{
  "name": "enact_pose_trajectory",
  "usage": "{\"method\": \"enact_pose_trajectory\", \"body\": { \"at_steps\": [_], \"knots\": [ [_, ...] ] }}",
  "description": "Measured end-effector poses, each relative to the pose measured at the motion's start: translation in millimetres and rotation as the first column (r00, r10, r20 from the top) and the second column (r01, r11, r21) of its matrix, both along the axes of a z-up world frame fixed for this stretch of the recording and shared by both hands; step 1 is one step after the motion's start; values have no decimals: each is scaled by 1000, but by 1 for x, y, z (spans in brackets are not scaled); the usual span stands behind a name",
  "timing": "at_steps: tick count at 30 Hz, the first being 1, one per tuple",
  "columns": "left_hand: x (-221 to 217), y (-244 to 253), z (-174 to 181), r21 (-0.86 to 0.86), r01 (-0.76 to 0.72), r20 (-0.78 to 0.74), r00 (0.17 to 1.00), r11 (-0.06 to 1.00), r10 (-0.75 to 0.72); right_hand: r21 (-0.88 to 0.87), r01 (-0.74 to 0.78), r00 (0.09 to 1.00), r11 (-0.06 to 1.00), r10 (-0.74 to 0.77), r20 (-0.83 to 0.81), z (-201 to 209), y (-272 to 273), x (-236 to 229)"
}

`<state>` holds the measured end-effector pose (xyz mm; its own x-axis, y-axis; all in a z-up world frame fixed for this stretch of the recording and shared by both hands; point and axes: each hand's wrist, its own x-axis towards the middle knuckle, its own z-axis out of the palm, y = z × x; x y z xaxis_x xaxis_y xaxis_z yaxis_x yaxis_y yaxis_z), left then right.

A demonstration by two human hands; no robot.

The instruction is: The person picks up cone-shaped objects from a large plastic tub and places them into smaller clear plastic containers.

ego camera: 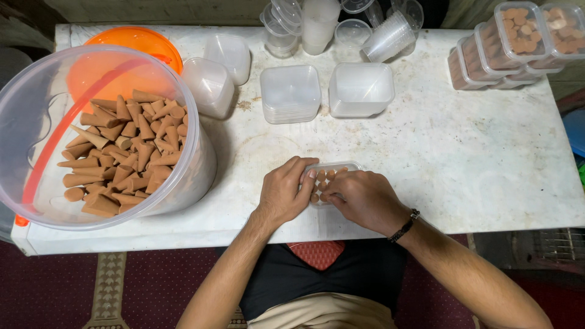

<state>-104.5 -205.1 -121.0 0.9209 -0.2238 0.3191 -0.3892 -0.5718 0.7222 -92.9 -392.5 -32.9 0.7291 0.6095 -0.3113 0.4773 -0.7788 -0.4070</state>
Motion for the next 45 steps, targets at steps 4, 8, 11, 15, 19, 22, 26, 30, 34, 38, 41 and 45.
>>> {"method": "enact_pose_trajectory", "body": {
  "at_steps": [4, 8, 11, 15, 19, 22, 26, 30, 34, 38, 41, 45],
  "knots": [
    [-1, 0, 3, 4, 4, -10, 1000, 1000, -4, 1, 2, 1000, 1000, -2, 1, 5, 1, 0],
    [-1, 0, 0, 5, 0, 1, 1000, 1000, 0, 39, 4, 1000, 999, -3, -17, 16, 0, 1],
    [-2, 0, -1, 4, -3, 1, 1000, 1000, 3, 39, 8, 1000, 999, -8, -11, 18, -4, 2],
    [-1, -1, -1, -11, -14, -15, 1000, 1000, 14, 46, 21, 1000, 999, -22, 20, 25, -8, 3],
    [-3, -2, -1, -26, -37, -3, 999, 999, 37, 95, 54, 998, 994, -56, 16, 28, -16, 2],
    [-4, 0, 1, -105, -73, 72, 994, 992, 80, 147, 81, 993, 986, -93, 76, 30, -18, 4],
    [-15, 8, 30, -171, -88, 167, 979, 981, 117, 283, 104, 978, 954, -151, 147, 47, -12, 10],
    [-44, 22, 88, -196, -91, 249, 958, 976, 139, 527, -91, 933, 845, -112, 341, 67, 7, 12],
    [-72, 57, 148, -181, -44, 325, 940, 982, 102, 597, -174, 916, 783, -94, 389, 101, 53, 12],
    [-81, 103, 187, -94, -161, 409, 893, 983, 185, 665, -292, 905, 687, -27, 425, 113, 97, 19],
    [-75, 144, 202, -27, -283, 440, 858, 959, 266, 673, -361, 890, 646, 22, 456, 113, 128, 27],
    [-59, 201, 210, 133, -357, 327, 897, 925, 299, 666, -436, 868, 605, 87, 489, 110, 167, 37]
  ]
}}
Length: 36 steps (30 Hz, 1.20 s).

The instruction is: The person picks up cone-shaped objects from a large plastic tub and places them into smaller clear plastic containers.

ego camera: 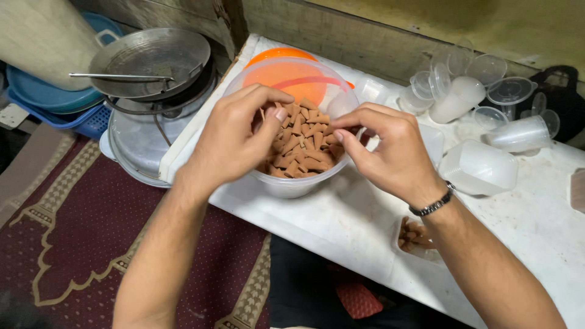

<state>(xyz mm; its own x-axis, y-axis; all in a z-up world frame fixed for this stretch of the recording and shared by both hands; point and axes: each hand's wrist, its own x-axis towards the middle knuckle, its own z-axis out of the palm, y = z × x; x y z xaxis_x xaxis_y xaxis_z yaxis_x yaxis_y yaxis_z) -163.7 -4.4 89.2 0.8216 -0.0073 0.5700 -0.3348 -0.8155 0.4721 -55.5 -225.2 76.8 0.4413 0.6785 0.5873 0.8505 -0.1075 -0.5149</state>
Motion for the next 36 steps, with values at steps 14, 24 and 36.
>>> {"method": "enact_pose_trajectory", "body": {
  "at_steps": [14, 24, 36],
  "knots": [
    [54, 39, -8, 426, 53, -617, 747, 903, 247, -4, -8, 997, 1000, 7, -76, -41, 57, 36],
    [67, 36, -14, 603, 191, -723, 541, 775, 429, -59, 10, 996, 998, -16, -88, -40, 57, 37],
    [81, 26, -38, 564, 228, -739, 568, 794, 362, -43, 16, 995, 999, -20, -99, -40, 58, 35]
  ]
}}
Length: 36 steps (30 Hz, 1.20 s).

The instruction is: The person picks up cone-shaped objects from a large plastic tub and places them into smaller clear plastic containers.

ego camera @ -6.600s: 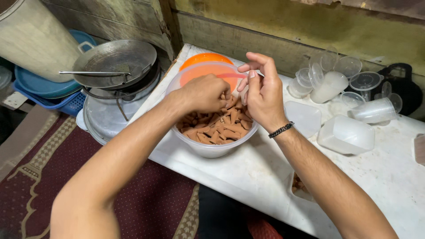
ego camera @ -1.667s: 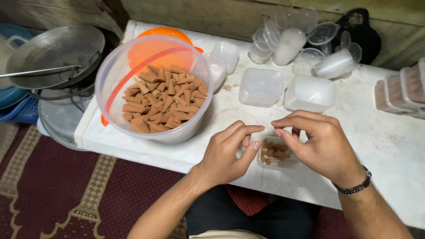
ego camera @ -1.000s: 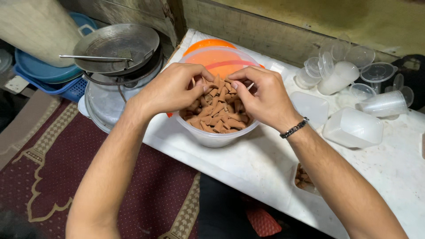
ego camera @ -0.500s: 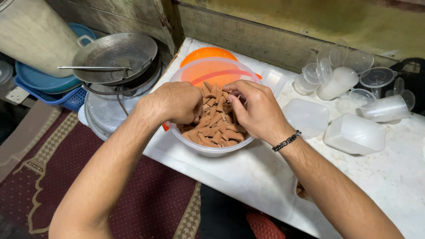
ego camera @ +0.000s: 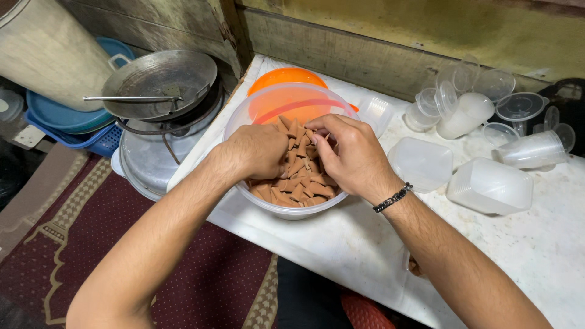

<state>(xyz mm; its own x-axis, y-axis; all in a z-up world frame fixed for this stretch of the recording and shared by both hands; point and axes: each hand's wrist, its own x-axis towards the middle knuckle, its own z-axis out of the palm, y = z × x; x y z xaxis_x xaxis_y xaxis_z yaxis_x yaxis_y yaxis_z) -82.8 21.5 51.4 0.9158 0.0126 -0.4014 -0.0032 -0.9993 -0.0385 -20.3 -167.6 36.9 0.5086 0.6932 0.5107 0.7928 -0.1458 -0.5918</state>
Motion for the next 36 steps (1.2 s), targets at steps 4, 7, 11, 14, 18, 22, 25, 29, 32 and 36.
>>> {"method": "enact_pose_trajectory", "body": {
  "at_steps": [4, 7, 11, 14, 18, 22, 25, 29, 32, 36],
  "knots": [
    [0, -4, -2, -3, 11, 1, 1000, 1000, -11, 3, -8, 1000, 1000, 7, 12, 2, 1, 0],
    [0, -6, -1, 4, 0, 2, 1000, 1000, 0, 9, -7, 1000, 1000, 7, 7, 0, 0, 1],
    [-3, -2, -2, -10, -3, 27, 1000, 1000, 3, 29, -5, 1000, 1000, 5, 7, -1, 0, 1],
    [-11, -1, 17, -90, -49, 83, 995, 995, 57, 58, -15, 1000, 998, 14, 7, -3, 0, 0],
    [-28, -12, 60, -231, -134, 158, 972, 964, 173, 191, -31, 999, 981, 33, -8, -8, -3, 2],
    [-37, -25, 73, -357, -83, 241, 954, 931, 177, 419, 1, 990, 908, 57, -128, -8, -23, -6],
    [-43, -42, 73, -424, 84, 404, 909, 902, 106, 549, 58, 984, 834, 44, -170, -7, -54, -22],
    [-51, -93, 76, -538, 422, 599, 800, 730, -20, 490, 175, 944, 854, -4, -331, -7, -111, -51],
    [-49, -133, 60, -557, 549, 632, 767, 623, -110, 411, 259, 874, 874, -31, -485, -26, -158, -64],
    [-31, -178, 5, -686, 572, 595, 797, 450, -106, 453, 236, 618, 859, 227, -753, -59, -213, -77]
  ]
}}
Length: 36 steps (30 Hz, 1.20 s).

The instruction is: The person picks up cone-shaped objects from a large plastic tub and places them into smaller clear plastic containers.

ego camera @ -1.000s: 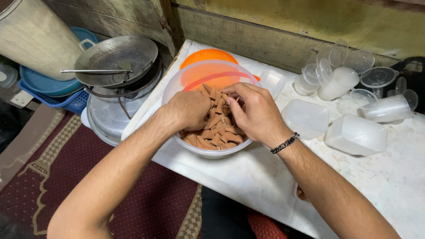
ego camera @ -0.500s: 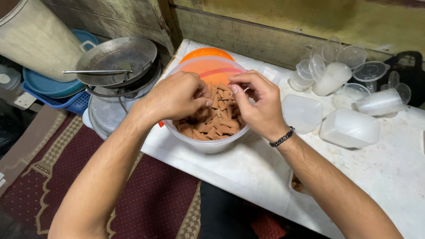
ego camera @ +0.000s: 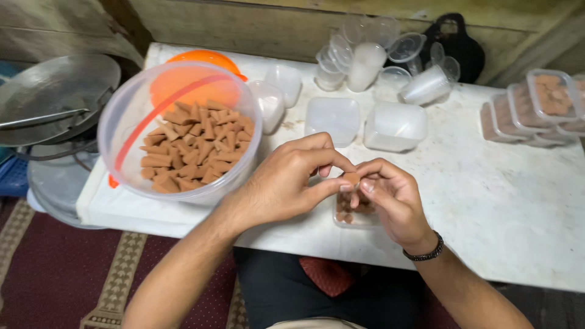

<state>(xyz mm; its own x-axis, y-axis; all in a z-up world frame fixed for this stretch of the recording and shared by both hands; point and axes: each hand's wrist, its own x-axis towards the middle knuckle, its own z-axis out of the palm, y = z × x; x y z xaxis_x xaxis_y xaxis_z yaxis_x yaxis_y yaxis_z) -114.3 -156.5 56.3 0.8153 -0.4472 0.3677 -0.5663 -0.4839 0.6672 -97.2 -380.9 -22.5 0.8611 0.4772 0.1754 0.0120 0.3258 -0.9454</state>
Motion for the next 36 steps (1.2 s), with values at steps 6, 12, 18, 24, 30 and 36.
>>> {"method": "enact_pose_trajectory", "body": {
  "at_steps": [6, 12, 18, 24, 30, 36],
  "knots": [
    [21, -46, -92, -495, 23, -144, 984, 869, -108, 38, 207, 968, 978, -199, -149, -43, -39, -9],
    [7, -69, -121, -728, -32, -249, 943, 685, -220, -125, 257, 958, 958, -270, -98, -51, -66, -1],
    [31, -40, -169, -424, -201, -74, 979, 883, 187, -555, 382, 909, 739, -192, 371, -18, -71, 5],
    [29, -37, -196, -328, -194, -39, 981, 924, 192, -782, 367, 858, 504, 142, 494, -6, -46, -12],
    [29, -38, -193, -248, -178, 0, 983, 952, 184, -898, 371, 847, 237, 309, 431, -15, -39, -19],
    [28, -38, -191, -241, -180, -8, 983, 954, 183, -933, 329, 867, 145, 346, 360, -15, -29, -14]
  ]
}}
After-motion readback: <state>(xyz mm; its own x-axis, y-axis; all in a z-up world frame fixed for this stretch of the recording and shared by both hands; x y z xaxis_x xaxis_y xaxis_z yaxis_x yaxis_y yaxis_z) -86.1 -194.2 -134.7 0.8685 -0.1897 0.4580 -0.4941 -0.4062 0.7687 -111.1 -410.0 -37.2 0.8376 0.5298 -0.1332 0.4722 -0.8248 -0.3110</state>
